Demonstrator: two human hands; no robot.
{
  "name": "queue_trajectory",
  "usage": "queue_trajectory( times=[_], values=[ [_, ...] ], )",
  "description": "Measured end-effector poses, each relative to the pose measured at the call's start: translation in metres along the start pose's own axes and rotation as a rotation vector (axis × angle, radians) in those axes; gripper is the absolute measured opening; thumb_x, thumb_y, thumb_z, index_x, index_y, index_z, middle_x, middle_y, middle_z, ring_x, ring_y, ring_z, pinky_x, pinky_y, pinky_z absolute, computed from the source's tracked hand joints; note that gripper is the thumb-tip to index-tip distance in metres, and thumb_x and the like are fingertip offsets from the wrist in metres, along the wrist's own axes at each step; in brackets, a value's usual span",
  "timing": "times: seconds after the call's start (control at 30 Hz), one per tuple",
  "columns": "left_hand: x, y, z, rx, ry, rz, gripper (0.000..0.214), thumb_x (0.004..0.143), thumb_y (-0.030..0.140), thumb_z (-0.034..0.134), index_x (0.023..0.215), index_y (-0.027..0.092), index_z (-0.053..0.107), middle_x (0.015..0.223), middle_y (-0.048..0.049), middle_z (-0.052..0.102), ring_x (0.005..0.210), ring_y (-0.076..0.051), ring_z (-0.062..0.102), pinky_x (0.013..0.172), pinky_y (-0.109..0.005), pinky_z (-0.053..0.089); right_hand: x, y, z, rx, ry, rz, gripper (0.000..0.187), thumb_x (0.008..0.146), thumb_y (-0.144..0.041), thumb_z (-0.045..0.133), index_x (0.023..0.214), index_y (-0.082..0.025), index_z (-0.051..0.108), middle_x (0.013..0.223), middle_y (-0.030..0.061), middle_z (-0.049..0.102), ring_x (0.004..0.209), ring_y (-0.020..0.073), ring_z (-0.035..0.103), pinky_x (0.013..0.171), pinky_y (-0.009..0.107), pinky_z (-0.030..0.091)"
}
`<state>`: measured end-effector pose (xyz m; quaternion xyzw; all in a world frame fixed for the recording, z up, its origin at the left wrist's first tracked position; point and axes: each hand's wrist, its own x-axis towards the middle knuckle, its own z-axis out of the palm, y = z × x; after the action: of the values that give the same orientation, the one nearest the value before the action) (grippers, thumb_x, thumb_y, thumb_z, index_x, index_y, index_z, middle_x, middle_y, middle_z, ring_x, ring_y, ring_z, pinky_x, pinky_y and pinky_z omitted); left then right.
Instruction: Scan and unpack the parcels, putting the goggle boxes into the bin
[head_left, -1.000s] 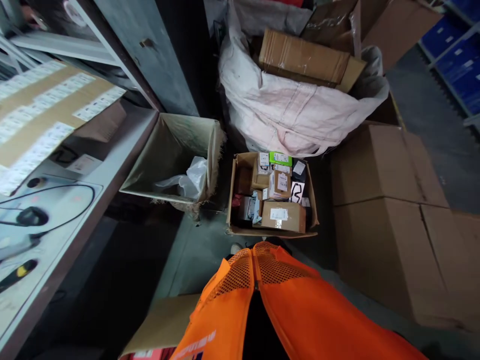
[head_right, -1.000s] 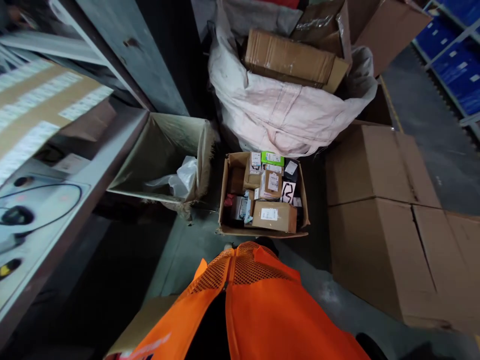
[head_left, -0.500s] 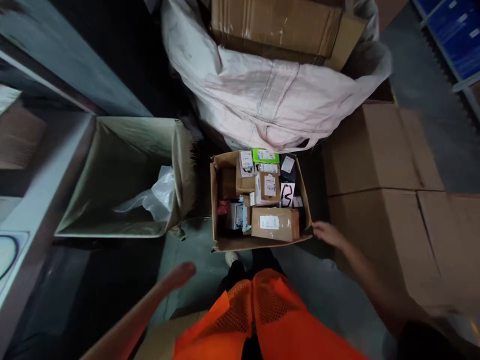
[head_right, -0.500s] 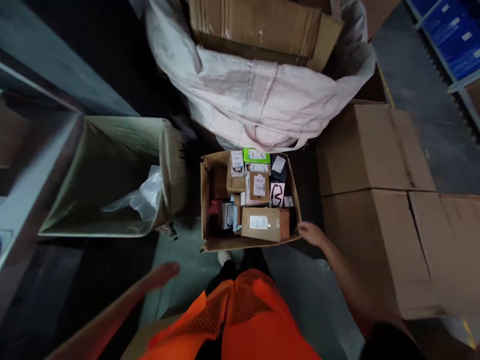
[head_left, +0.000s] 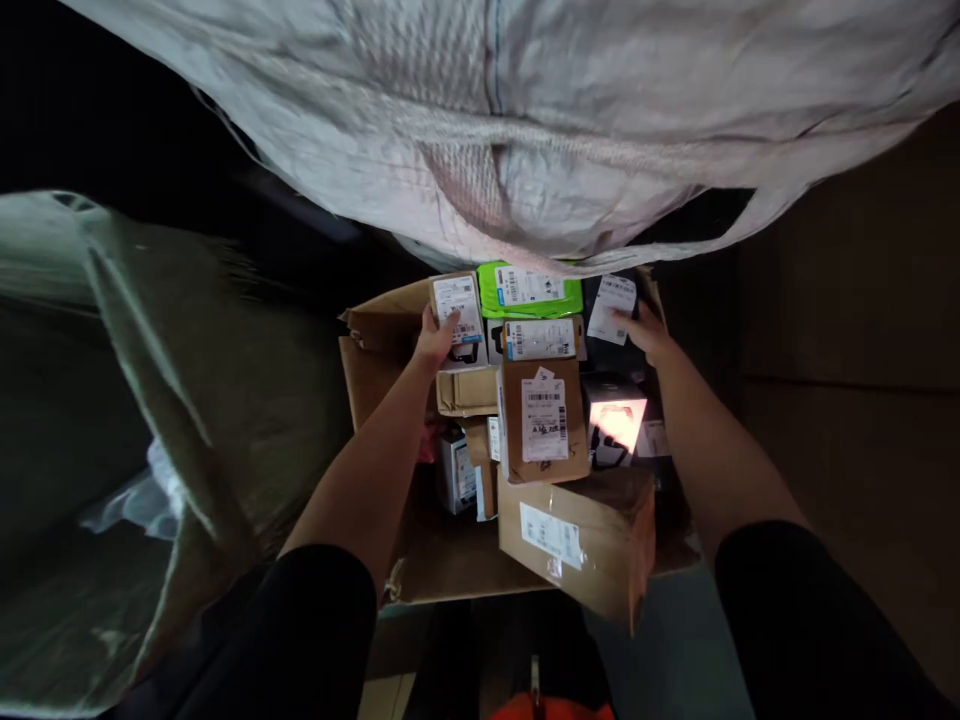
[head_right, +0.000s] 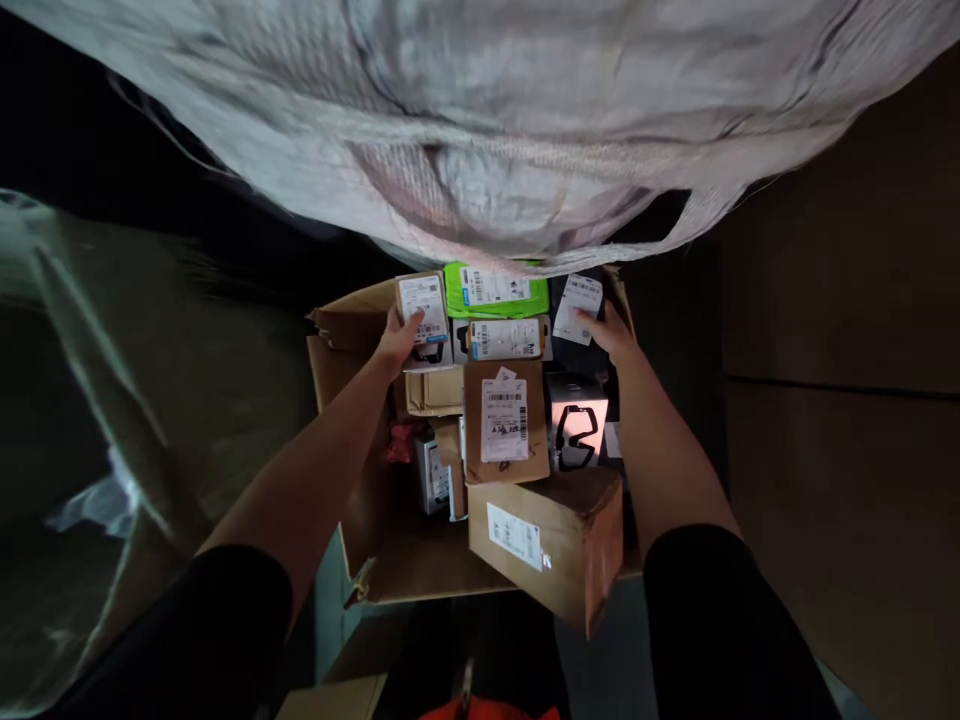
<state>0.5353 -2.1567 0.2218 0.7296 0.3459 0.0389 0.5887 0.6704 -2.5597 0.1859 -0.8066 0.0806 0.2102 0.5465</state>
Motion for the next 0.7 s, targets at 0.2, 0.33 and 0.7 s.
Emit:
queue_trajectory(
  times=[0.2,0.33,0.7],
  values=[
    [0.001,-0.008,0.003,-0.120,-0.041,0.033,0.074,0.093,0.060,0.080,0.155,0.027,0.055,0.143,-0.0079,0.075,0.123,-0.027,0.074,0.101,-0.038,0.065,0.000,0.006,-0.001,0.186,-0.113,-0.019,0.090,0.078,-0.052,0.090,0.157,-0.030,0.056,0.139,0.0070,0.078,0.126,0.0318,0.075,0.111,0.052,0.062],
    [-0.008,0.000,-0.002,-0.153,-0.077,0.028,0.081,0.087,0.060,0.085,0.155,0.027,0.055,0.145,-0.0100,0.074,0.124,-0.030,0.075,0.101,-0.041,0.066,-0.009,-0.002,-0.002,0.202,-0.096,-0.016,0.098,0.071,-0.051,0.095,0.158,-0.029,0.056,0.138,0.0084,0.078,0.129,0.0363,0.073,0.115,0.058,0.059],
    [-0.070,0.032,-0.074,-0.222,-0.065,0.025,0.077,0.086,0.054,0.089,0.152,0.028,0.057,0.138,-0.0068,0.076,0.120,-0.032,0.075,0.099,-0.044,0.069,-0.058,-0.051,0.001,0.099,-0.170,-0.206,0.087,0.079,-0.054,0.090,0.157,-0.034,0.057,0.148,0.0063,0.072,0.142,0.0374,0.065,0.121,0.061,0.055]
  ],
)
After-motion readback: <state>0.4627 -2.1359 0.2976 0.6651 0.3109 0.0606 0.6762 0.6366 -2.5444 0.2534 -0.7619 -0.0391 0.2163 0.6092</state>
